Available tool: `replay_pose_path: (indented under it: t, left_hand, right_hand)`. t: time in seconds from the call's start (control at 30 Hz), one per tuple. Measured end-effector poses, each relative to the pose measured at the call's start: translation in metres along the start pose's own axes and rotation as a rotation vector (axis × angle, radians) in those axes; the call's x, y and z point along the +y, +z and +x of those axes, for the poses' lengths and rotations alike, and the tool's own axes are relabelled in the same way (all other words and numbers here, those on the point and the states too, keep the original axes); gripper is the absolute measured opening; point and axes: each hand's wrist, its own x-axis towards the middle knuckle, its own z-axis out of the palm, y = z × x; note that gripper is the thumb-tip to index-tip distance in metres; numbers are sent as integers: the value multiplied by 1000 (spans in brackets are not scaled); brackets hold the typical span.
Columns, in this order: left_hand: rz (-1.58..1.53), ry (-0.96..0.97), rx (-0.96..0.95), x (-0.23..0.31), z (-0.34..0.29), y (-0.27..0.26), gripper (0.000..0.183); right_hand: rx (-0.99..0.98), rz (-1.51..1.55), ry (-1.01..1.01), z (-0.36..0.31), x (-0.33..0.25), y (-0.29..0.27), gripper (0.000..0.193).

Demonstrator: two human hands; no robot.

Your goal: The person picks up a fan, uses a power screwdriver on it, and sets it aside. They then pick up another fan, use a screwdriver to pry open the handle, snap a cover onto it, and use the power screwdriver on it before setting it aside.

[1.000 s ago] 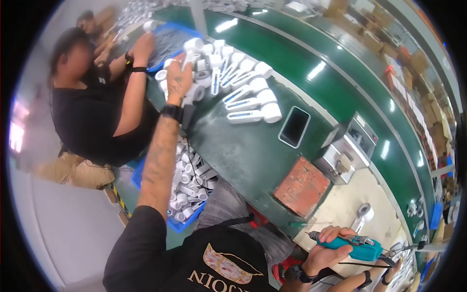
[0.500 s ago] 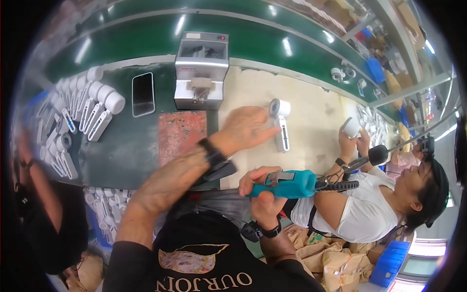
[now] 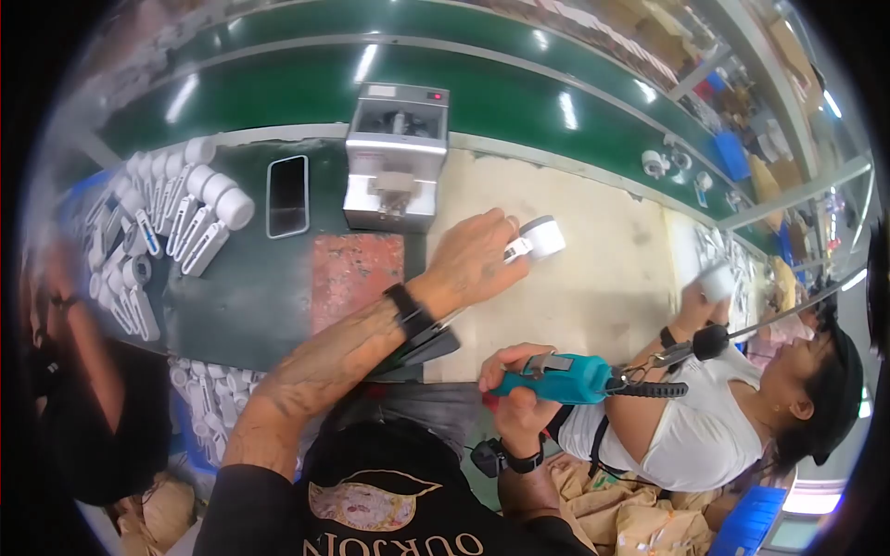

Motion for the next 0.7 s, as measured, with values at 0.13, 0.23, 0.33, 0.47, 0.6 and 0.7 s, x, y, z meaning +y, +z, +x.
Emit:
replay_pose_path:
  t: [0.13,0.23,0.33,0.47,0.6,0.7]
  left_hand:
    - [56,69,73,-6,-49,-74,23]
    - [-8,-128,-147,-27,-74,-112,22]
    - [-13,-66,-121,-71,-95,-115,22]
    - [192,55,-96,-71,-98,-124,36]
    - [254,116,25,-69,-116,-119,41]
    - [140,98,39,-79,-118,-115,43]
  right_hand:
    - [-58,-16,4,13,3,3,75]
    - [-129,91,53,38,1,18,73]
    - [-199,135,-39,78,-9,49,70]
    - [-180,70,-213,132,10,95,65]
    - [-237,-55,-287,167,29,134,58]
    - [-248,-94,-309,185,46,146,51]
